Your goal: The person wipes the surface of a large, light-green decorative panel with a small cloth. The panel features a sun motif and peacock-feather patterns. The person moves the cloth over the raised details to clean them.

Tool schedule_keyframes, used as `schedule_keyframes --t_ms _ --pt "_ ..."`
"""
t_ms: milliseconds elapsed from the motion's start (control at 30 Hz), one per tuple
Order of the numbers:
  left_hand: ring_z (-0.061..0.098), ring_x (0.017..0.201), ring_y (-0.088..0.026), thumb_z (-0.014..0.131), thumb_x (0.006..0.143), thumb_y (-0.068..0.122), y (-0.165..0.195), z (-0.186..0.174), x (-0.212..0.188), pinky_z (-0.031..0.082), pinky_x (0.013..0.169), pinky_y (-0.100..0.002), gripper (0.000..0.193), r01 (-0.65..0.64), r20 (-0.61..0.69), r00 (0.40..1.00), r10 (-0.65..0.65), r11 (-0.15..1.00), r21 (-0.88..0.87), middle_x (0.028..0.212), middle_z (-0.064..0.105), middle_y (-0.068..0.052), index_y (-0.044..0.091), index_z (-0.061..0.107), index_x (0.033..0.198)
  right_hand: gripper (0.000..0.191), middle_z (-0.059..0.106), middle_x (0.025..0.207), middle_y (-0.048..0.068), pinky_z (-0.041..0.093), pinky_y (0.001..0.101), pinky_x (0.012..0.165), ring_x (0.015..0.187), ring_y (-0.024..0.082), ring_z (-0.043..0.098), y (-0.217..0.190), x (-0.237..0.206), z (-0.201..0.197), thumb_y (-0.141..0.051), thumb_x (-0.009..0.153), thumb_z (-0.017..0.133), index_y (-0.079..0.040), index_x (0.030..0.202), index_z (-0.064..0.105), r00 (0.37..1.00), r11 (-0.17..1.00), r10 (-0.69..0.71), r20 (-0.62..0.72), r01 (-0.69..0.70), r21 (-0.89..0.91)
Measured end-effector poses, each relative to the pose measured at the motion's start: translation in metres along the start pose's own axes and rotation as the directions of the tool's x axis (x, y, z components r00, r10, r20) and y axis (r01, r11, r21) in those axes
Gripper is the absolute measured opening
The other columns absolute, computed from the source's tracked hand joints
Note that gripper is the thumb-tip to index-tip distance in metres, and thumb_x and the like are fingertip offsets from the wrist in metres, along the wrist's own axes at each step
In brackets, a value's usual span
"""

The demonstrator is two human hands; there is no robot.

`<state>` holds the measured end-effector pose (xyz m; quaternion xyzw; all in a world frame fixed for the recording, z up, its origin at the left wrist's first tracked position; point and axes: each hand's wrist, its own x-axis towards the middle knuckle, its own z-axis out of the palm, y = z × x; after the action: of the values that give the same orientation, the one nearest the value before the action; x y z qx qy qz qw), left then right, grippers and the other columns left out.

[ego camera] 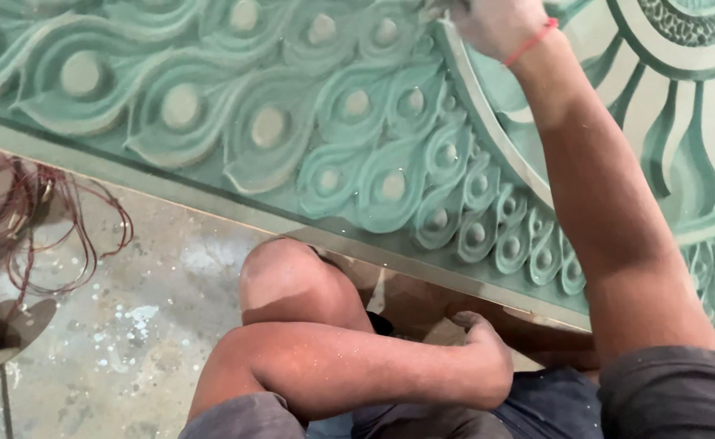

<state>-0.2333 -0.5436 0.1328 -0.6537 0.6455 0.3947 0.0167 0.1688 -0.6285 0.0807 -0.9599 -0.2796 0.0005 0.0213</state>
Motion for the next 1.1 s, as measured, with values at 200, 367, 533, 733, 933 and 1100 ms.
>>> schedule_keyframes --t_ms 200,367,533,733,933,1100 --pt "0.066 0.117 -0.039 0.071 0.088 0.034 -0.001 -0.003 -0.004 0.050 0.088 -0.071 0.046 0.034 -0.026 0.999 -0.034 0.999 0.004 0.130 0.070 -0.015 0.012 0.074 0.129 0.021 0.075 0.095 0.014 0.056 0.0442 0.065 0.079 0.033 0.072 -0.030 0.005 -0.006 -0.017 0.099 0.066 -0.009 0.115 0.078 0.994 0.981 -0.093 -0.063 0.102 0.166" --pt "0.063 0.121 -0.041 0.073 0.087 0.035 0.000 0.001 0.005 0.046 0.093 -0.073 0.050 0.024 0.020 1.000 -0.024 1.000 0.000 0.134 0.068 -0.016 0.011 0.073 0.131 0.017 0.074 0.094 0.016 0.057 0.0438 0.068 0.083 0.034 0.072 -0.036 0.004 -0.003 -0.010 0.095 0.067 -0.005 0.109 0.074 0.993 0.989 -0.066 -0.096 0.078 0.126" --pt "0.062 0.122 -0.041 0.071 0.089 0.033 0.004 0.004 0.008 0.046 0.094 -0.073 0.046 0.033 0.045 0.998 -0.033 0.999 0.001 0.134 0.068 -0.015 0.012 0.073 0.130 0.013 0.072 0.085 0.019 0.053 0.0466 0.062 0.076 0.038 0.070 -0.044 0.001 -0.001 -0.009 0.091 0.071 -0.003 0.102 0.075 0.989 0.998 -0.037 -0.146 0.044 0.046" --pt "0.063 0.119 -0.042 0.071 0.089 0.030 0.000 0.001 0.003 0.049 0.089 -0.073 0.042 0.026 -0.001 1.000 -0.026 1.000 0.013 0.132 0.068 -0.015 0.012 0.075 0.126 0.018 0.073 0.089 0.017 0.056 0.0442 0.070 0.081 0.035 0.071 -0.041 0.003 -0.010 0.000 0.085 0.068 0.000 0.102 0.073 0.959 0.982 -0.111 -0.260 0.146 0.120" --pt "0.064 0.119 -0.042 0.071 0.088 0.029 0.003 0.004 0.004 0.049 0.089 -0.072 0.040 0.009 0.003 1.000 -0.010 0.998 0.066 0.130 0.070 -0.015 0.014 0.076 0.125 0.010 0.074 0.092 0.013 0.058 0.0398 0.072 0.084 0.030 0.073 -0.050 0.005 -0.005 0.000 0.090 0.069 -0.002 0.099 0.071 0.950 0.961 -0.074 -0.305 0.149 0.234" --pt "0.064 0.119 -0.041 0.072 0.088 0.027 0.006 0.011 0.016 0.047 0.090 -0.074 0.040 0.062 -0.015 0.998 -0.062 0.998 0.005 0.129 0.070 -0.015 0.012 0.076 0.125 0.013 0.071 0.096 0.007 0.056 0.0400 0.076 0.089 0.029 0.070 -0.054 -0.007 -0.013 0.000 0.083 0.070 -0.008 0.093 0.073 0.890 0.937 -0.299 -0.344 0.342 0.071"
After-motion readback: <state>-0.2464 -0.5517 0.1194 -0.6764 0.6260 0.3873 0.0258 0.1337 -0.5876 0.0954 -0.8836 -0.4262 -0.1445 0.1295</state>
